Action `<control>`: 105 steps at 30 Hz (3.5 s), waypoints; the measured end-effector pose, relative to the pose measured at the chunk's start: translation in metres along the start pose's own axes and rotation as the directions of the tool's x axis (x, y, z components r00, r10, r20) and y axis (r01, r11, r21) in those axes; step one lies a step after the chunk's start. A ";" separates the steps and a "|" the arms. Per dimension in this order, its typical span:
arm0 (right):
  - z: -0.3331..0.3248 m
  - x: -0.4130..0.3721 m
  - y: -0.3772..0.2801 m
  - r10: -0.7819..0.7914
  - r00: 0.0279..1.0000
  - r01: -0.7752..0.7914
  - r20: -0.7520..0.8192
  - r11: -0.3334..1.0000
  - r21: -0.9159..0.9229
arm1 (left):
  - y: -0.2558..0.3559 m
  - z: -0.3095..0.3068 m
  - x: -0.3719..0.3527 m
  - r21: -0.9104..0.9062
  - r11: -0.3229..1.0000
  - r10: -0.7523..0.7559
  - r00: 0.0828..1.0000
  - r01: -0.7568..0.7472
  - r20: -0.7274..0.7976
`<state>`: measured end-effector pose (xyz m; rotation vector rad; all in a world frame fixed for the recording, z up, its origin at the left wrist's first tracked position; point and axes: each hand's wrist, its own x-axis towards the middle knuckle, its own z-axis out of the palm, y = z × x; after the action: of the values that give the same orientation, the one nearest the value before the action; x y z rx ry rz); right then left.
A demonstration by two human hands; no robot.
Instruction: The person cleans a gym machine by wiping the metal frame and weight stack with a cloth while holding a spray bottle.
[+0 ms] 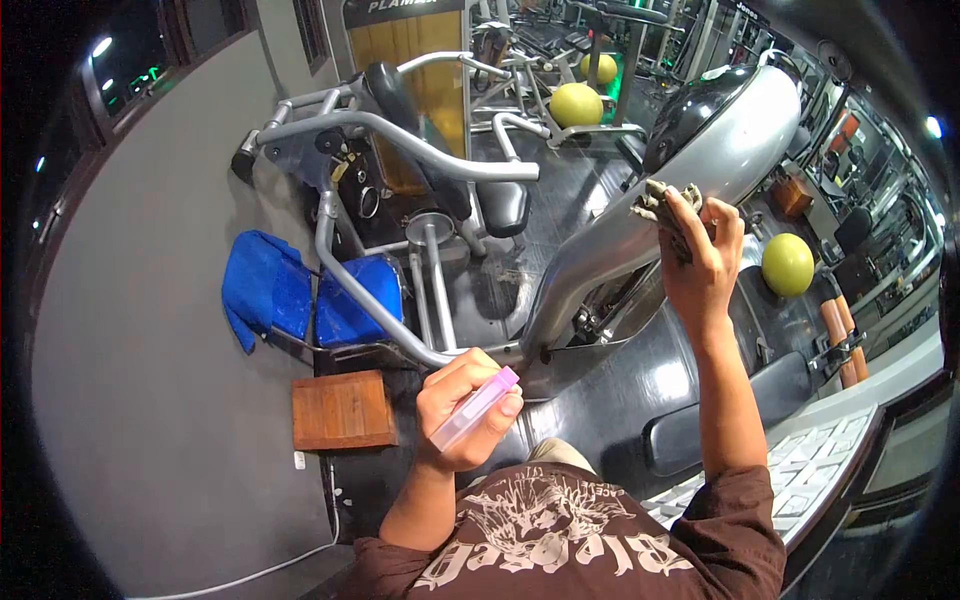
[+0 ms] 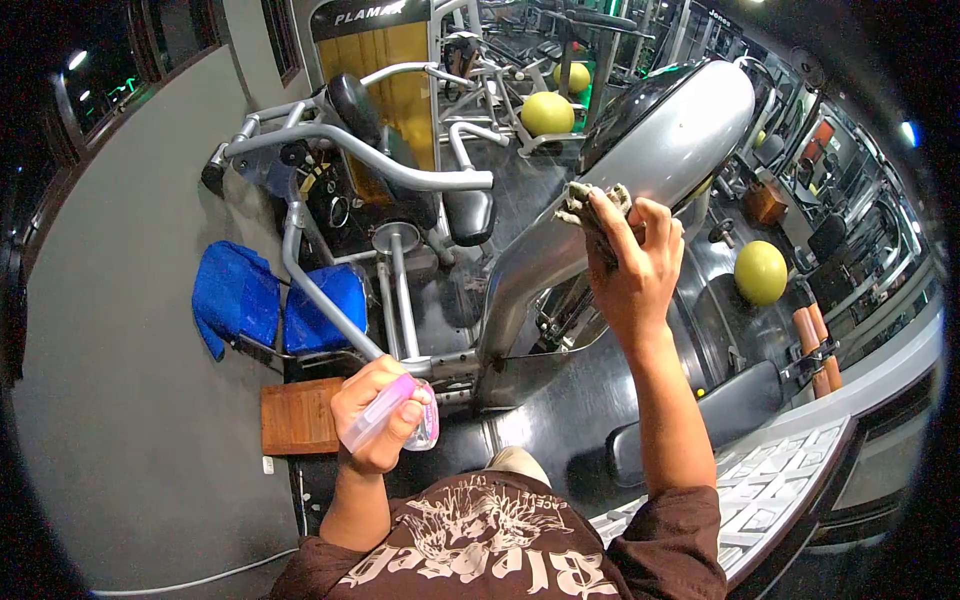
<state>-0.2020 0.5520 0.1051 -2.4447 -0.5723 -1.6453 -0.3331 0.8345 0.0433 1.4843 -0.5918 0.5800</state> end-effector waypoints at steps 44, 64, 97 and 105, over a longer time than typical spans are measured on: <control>0.025 -0.043 -0.044 -0.216 0.959 0.244 0.184 0.958 -0.147 | 0.017 -0.007 -0.036 0.011 0.998 -0.063 0.996 0.064 -0.067; 0.029 -0.036 -0.044 -0.222 0.967 0.239 0.128 0.961 -0.142 | 0.016 0.002 -0.035 -0.009 0.998 -0.055 0.998 0.055 -0.037; -0.006 0.007 -0.013 -0.165 0.979 0.183 0.123 0.970 -0.160 | 0.015 -0.029 -0.034 0.053 0.996 -0.061 0.994 0.066 -0.094; 0.023 -0.016 -0.046 -0.193 0.955 0.253 0.224 0.925 -0.283 | 0.011 -0.032 -0.031 0.056 0.997 -0.057 0.995 0.062 -0.082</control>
<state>-0.2050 0.5984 0.0770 -2.8854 -0.6895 -1.7049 -0.3626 0.8669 0.0302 1.5209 -0.4698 0.6122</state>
